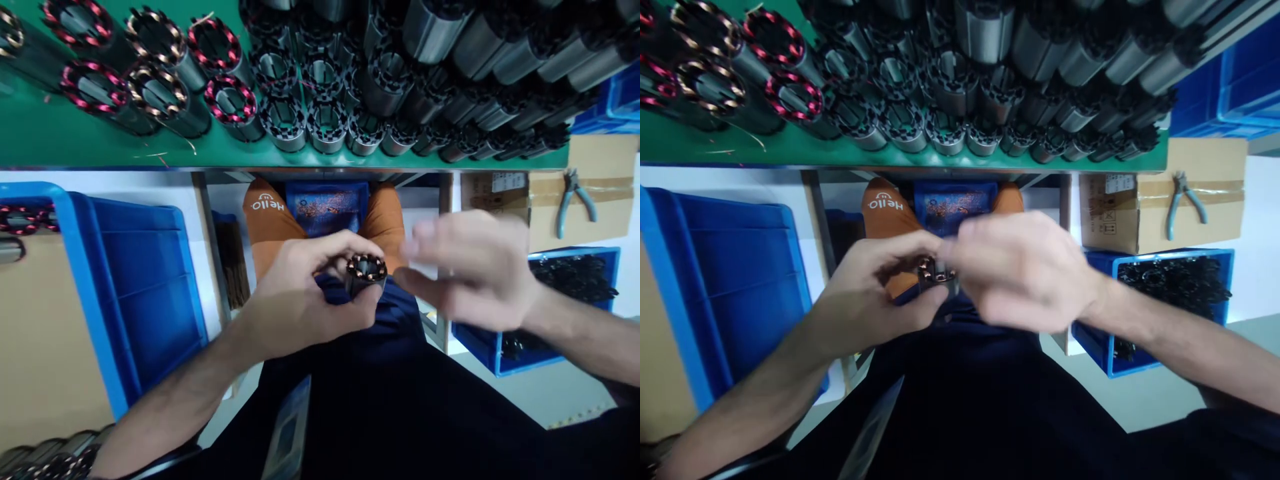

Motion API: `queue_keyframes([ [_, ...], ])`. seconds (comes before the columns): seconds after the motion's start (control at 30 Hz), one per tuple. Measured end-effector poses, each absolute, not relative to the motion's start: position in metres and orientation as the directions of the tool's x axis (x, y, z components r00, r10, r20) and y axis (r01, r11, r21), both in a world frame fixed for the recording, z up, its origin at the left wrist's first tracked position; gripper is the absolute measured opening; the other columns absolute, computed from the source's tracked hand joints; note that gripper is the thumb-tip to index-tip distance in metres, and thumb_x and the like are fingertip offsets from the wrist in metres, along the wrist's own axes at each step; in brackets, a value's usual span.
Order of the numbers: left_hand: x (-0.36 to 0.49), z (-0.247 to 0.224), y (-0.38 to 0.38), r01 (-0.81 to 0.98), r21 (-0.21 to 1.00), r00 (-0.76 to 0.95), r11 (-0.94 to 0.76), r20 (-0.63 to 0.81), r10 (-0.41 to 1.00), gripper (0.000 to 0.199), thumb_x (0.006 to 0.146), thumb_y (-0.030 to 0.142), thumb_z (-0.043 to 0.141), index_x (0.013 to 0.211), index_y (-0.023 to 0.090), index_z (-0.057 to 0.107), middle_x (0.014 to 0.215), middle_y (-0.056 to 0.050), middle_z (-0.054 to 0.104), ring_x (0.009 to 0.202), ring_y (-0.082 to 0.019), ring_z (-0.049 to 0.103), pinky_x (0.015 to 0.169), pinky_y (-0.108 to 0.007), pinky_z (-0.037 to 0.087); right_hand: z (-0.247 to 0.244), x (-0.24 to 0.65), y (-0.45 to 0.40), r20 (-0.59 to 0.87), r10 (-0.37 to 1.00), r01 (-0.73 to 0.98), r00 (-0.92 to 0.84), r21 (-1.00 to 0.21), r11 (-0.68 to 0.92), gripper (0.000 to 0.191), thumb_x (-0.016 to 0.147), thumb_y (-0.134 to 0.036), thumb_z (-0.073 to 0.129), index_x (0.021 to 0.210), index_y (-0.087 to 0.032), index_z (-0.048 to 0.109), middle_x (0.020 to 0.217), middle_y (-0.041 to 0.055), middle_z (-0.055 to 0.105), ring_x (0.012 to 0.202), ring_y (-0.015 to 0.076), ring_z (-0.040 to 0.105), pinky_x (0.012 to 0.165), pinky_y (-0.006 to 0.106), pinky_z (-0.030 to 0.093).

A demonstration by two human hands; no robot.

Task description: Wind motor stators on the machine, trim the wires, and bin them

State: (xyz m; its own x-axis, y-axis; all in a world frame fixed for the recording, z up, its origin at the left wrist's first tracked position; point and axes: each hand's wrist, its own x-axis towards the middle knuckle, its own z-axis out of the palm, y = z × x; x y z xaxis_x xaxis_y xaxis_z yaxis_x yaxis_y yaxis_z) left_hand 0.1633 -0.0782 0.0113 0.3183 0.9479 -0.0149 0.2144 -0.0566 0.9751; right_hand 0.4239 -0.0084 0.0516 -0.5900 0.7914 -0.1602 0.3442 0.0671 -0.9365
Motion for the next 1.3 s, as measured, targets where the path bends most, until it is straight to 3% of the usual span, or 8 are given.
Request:
queue_keyframes([
  [0.1, 0.156, 0.011, -0.076, 0.161, 0.987, 0.369, -0.031, -0.031, 0.929, 0.027, 0.099, 0.035, 0.096, 0.123, 0.028, 0.086, 0.108, 0.0, 0.089, 0.093, -0.022, 0.087, 0.087, -0.031, 0.072, 0.056, 0.435, 0.006, -0.093, 0.755, 0.35, -0.649, -0.918, 0.188, 0.03, 0.089, -0.065, 0.104, 0.102, -0.04, 0.094, 0.124, 0.002, 0.09, 0.114, 0.0291, 0.085, 0.092, 0.043, 0.075],
  [0.2, 0.155, 0.007, -0.08, 0.267, 0.918, 0.267, -0.292, 0.221, 0.938, 0.025, 0.102, 0.03, 0.096, 0.125, 0.032, 0.086, 0.133, -0.002, 0.089, 0.122, -0.025, 0.087, 0.109, -0.036, 0.072, 0.048, 0.437, 0.008, -0.333, 0.669, 0.306, -0.664, -0.938, -0.163, 0.038, 0.106, -0.062, 0.09, 0.103, -0.024, 0.093, 0.112, 0.0111, 0.091, 0.089, 0.0225, 0.085, 0.068, 0.03, 0.068],
  [0.4, 0.168, 0.005, -0.088, 0.407, 0.787, 0.19, -0.463, 0.423, 0.886, 0.02, 0.106, 0.018, 0.089, 0.12, 0.031, 0.082, 0.125, 0.004, 0.089, 0.107, -0.015, 0.087, 0.094, -0.027, 0.072, 0.031, 0.428, 0.001, -0.622, 0.214, 0.317, -0.753, -0.629, -0.71, 0.042, 0.096, -0.053, 0.1, 0.099, -0.016, 0.081, 0.084, 0.0042, 0.084, 0.048, 0.0101, 0.065, 0.041, 0.019, 0.047],
  [0.53, 0.169, 0.005, -0.087, 0.477, 0.596, 0.321, -0.646, 0.566, 0.76, 0.022, 0.104, 0.017, 0.089, 0.125, 0.023, 0.083, 0.129, -0.004, 0.09, 0.113, -0.022, 0.088, 0.105, -0.032, 0.071, 0.046, 0.426, -0.005, -0.535, 0.401, 0.427, -0.744, -0.842, -0.33, 0.037, 0.107, -0.052, 0.087, 0.095, -0.019, 0.075, 0.071, -0.0033, 0.071, 0.048, 0.0085, 0.057, 0.043, 0.021, 0.044],
  [0.7, 0.166, 0.008, -0.08, 0.4, 0.878, 0.354, -0.265, 0.119, 0.928, 0.026, 0.104, 0.024, 0.085, 0.129, 0.025, 0.08, 0.113, 0.002, 0.09, 0.093, -0.017, 0.088, 0.086, -0.024, 0.071, 0.075, 0.432, 0.001, -0.299, 0.58, 0.48, -0.758, -0.858, 0.184, 0.039, 0.11, -0.035, 0.08, 0.075, -0.024, 0.067, 0.062, -0.0023, 0.051, 0.054, 0.0108, 0.043, 0.047, 0.028, 0.031],
  [0.87, 0.164, 0.005, -0.079, 0.377, 0.802, 0.31, -0.463, 0.361, 0.879, 0.02, 0.108, 0.017, 0.085, 0.124, 0.028, 0.08, 0.136, -0.001, 0.087, 0.122, -0.019, 0.087, 0.11, -0.031, 0.072, 0.067, 0.447, 0.024, -0.457, 0.572, 0.409, -0.681, -0.885, -0.221, 0.043, 0.099, -0.056, 0.097, 0.086, -0.02, 0.079, 0.084, 0.0032, 0.075, 0.071, 0.0139, 0.068, 0.056, 0.024, 0.053],
  [1.03, 0.164, 0.002, -0.077, 0.395, 0.579, 0.374, -0.714, 0.608, 0.7, 0.027, 0.104, 0.007, 0.086, 0.119, 0.029, 0.085, 0.136, 0.002, 0.088, 0.124, -0.02, 0.087, 0.117, -0.036, 0.072, 0.034, 0.443, 0.014, -0.668, 0.111, 0.446, -0.736, -0.602, -0.663, 0.039, 0.099, -0.054, 0.096, 0.105, -0.018, 0.084, 0.091, 0.0046, 0.083, 0.064, 0.0137, 0.072, 0.054, 0.024, 0.058],
  [1.3, 0.17, 0.006, -0.081, 0.524, 0.749, 0.319, -0.405, 0.269, 0.909, 0.029, 0.099, 0.021, 0.083, 0.128, 0.022, 0.078, 0.113, 0.001, 0.089, 0.096, -0.017, 0.089, 0.092, -0.023, 0.072, 0.065, 0.433, 0.007, -0.383, 0.594, 0.466, -0.708, -0.885, -0.014, 0.036, 0.095, -0.023, 0.096, 0.073, -0.021, 0.067, 0.062, -0.0054, 0.055, 0.059, 0.0074, 0.049, 0.052, 0.022, 0.037],
])
